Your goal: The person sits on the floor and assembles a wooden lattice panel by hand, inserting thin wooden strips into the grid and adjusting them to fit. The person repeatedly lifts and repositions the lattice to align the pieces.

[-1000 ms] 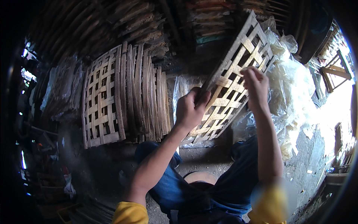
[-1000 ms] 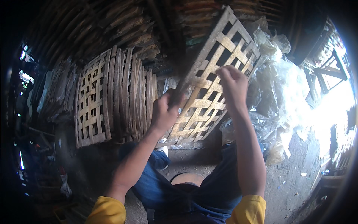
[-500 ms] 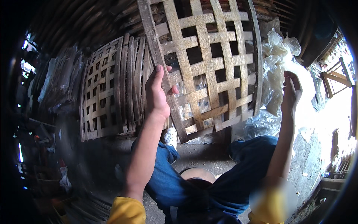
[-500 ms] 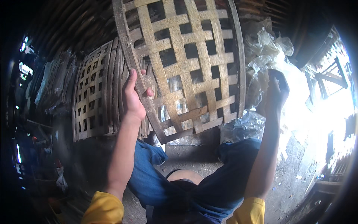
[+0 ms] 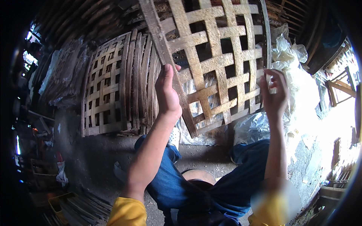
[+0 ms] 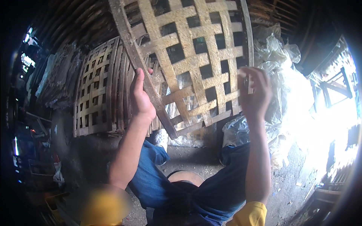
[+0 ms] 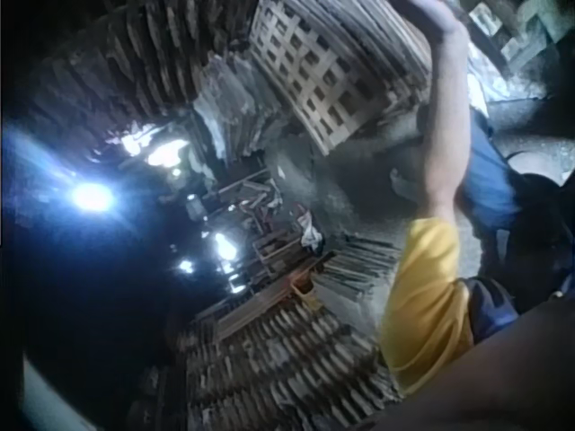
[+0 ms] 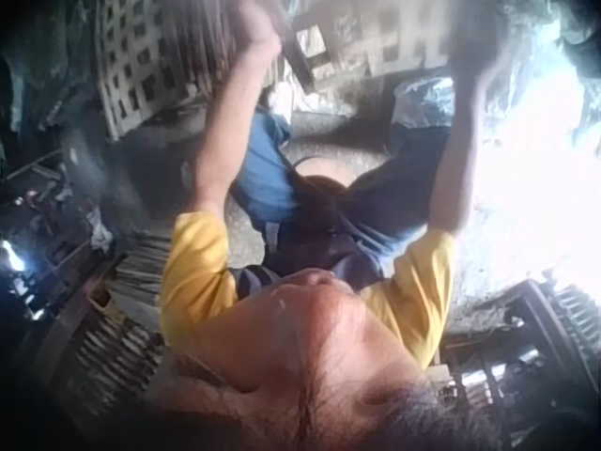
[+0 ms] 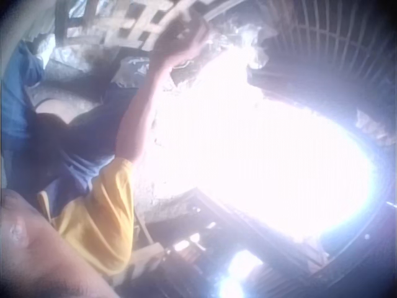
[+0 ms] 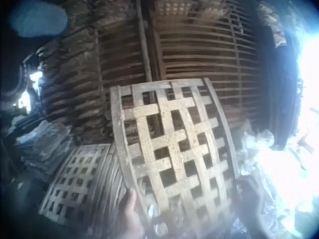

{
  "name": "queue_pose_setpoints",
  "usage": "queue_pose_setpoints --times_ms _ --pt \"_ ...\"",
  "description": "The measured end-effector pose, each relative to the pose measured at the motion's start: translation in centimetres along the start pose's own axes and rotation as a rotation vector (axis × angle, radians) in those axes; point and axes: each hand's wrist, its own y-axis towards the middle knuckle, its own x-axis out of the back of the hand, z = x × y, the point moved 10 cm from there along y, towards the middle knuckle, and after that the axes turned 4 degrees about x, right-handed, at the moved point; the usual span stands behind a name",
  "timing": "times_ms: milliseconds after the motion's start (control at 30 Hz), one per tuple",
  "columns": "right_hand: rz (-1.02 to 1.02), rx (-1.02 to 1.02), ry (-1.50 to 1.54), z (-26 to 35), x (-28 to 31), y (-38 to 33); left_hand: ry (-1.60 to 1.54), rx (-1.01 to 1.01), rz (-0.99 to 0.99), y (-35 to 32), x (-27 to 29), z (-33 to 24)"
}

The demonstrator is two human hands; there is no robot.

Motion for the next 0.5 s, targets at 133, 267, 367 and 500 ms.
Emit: queue_pose_setpoints --times_ms 133,267,367,500 --pt "0.195 0.253 0.195 7.7 -4.7 -1.7 0.125 -0.035 0.067 -2.4 -3.1 -0.5" --pt "0.305 0.283 0.145 11.1 -7.8 -2.7 0.139 -0.005 0.127 -3.7 -5.1 0.6" --pt "0.265 0.254 0.218 9.7 -8.9 -2.8 0.09 0.089 0.164 -3.9 -5.7 1.9" --pt "0.229 0.272 0.287 10.0 -8.5 -2.5 0.064 0.094 0.175 -3.8 -5.4 2.2"
